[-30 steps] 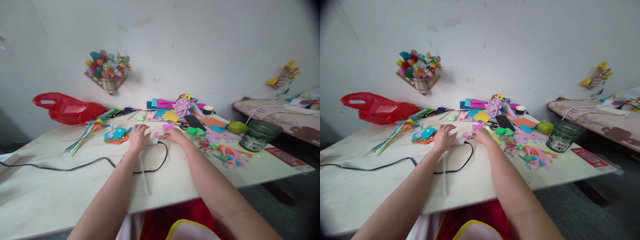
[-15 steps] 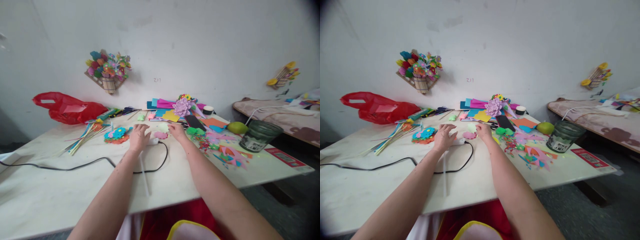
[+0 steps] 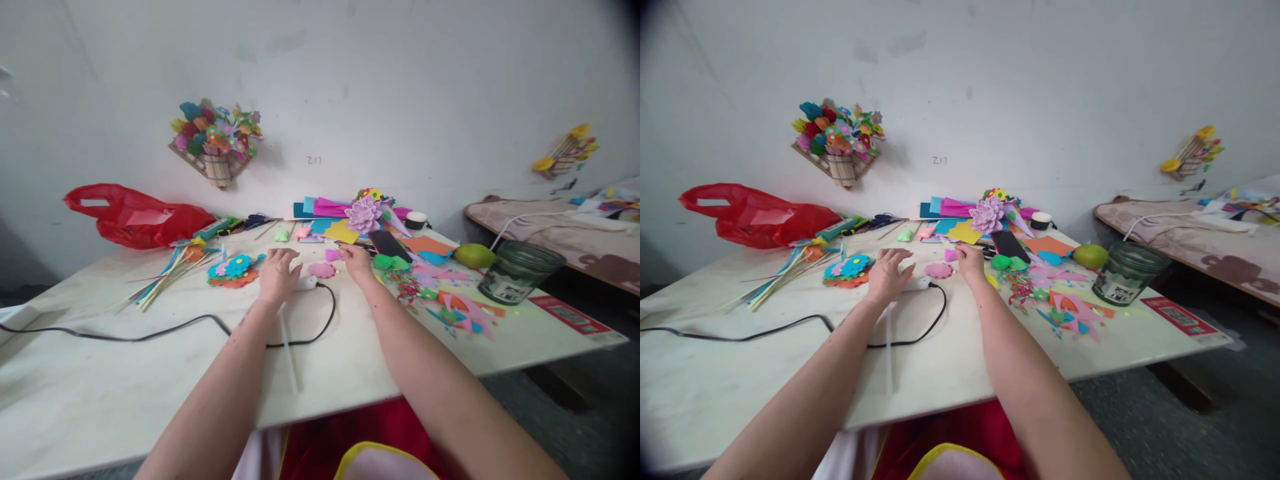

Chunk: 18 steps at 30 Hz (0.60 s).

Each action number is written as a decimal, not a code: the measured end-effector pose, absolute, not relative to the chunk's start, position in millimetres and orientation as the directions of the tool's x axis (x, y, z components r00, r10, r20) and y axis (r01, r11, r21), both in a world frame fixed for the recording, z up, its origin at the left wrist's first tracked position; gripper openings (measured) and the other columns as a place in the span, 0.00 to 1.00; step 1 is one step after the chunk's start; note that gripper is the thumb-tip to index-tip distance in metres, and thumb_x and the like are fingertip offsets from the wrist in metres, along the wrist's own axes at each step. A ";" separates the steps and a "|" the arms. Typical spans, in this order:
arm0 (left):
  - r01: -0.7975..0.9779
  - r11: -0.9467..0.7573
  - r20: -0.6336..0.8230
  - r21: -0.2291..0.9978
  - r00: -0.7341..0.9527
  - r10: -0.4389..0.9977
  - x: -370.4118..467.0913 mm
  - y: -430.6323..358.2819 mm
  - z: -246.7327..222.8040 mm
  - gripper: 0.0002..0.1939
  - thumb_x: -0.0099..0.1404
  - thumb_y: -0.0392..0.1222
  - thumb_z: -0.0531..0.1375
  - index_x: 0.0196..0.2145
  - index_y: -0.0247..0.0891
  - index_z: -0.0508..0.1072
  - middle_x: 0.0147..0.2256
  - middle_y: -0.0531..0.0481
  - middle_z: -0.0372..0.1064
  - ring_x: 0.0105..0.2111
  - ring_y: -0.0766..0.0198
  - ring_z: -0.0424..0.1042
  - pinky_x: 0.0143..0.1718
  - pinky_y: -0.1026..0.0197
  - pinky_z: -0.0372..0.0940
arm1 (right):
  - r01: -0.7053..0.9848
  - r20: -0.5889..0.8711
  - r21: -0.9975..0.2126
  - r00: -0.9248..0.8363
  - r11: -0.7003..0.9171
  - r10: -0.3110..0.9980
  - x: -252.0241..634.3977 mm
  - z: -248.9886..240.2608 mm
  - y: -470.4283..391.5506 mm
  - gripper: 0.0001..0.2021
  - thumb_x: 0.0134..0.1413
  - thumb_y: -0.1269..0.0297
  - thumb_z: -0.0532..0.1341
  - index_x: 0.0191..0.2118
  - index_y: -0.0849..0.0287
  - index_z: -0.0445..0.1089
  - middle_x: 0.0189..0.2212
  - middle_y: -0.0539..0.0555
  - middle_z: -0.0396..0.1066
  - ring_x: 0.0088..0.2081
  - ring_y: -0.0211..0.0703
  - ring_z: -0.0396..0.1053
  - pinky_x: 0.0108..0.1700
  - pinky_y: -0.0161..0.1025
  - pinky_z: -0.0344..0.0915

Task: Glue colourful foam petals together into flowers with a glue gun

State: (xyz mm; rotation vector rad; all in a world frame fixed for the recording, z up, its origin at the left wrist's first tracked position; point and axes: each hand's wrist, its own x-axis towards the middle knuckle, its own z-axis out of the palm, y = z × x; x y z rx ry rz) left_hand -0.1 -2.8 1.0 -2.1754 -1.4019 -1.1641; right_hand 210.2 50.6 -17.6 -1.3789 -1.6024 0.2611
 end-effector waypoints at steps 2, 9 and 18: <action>0.860 -0.484 0.766 0.159 0.202 0.610 -0.4 -2.6 0.7 0.12 0.58 0.41 0.55 0.40 0.39 0.71 0.40 0.47 0.69 0.42 0.56 0.62 0.41 0.57 0.61 | 0.710 0.558 -0.610 0.069 0.352 0.827 208.1 -17.2 50.5 0.14 0.51 0.67 0.51 0.39 0.60 0.72 0.40 0.55 0.72 0.42 0.43 0.68 0.46 0.39 0.61; 0.862 -0.483 0.766 0.156 0.203 0.610 -1.0 -2.0 0.5 0.12 0.57 0.41 0.56 0.39 0.39 0.71 0.39 0.47 0.69 0.42 0.56 0.61 0.41 0.57 0.61 | 0.784 0.493 -0.416 -0.233 0.462 0.839 194.6 -28.6 59.6 0.16 0.51 0.73 0.52 0.44 0.62 0.70 0.49 0.56 0.65 0.50 0.39 0.63 0.52 0.36 0.56; 0.864 -0.472 0.755 0.174 0.191 0.627 0.7 -4.1 2.6 0.12 0.57 0.40 0.55 0.39 0.39 0.71 0.40 0.47 0.69 0.43 0.55 0.62 0.40 0.56 0.62 | 0.847 0.472 -0.152 -0.391 0.509 0.791 199.2 -17.8 50.4 0.11 0.51 0.67 0.55 0.37 0.57 0.74 0.41 0.55 0.71 0.45 0.43 0.64 0.49 0.40 0.54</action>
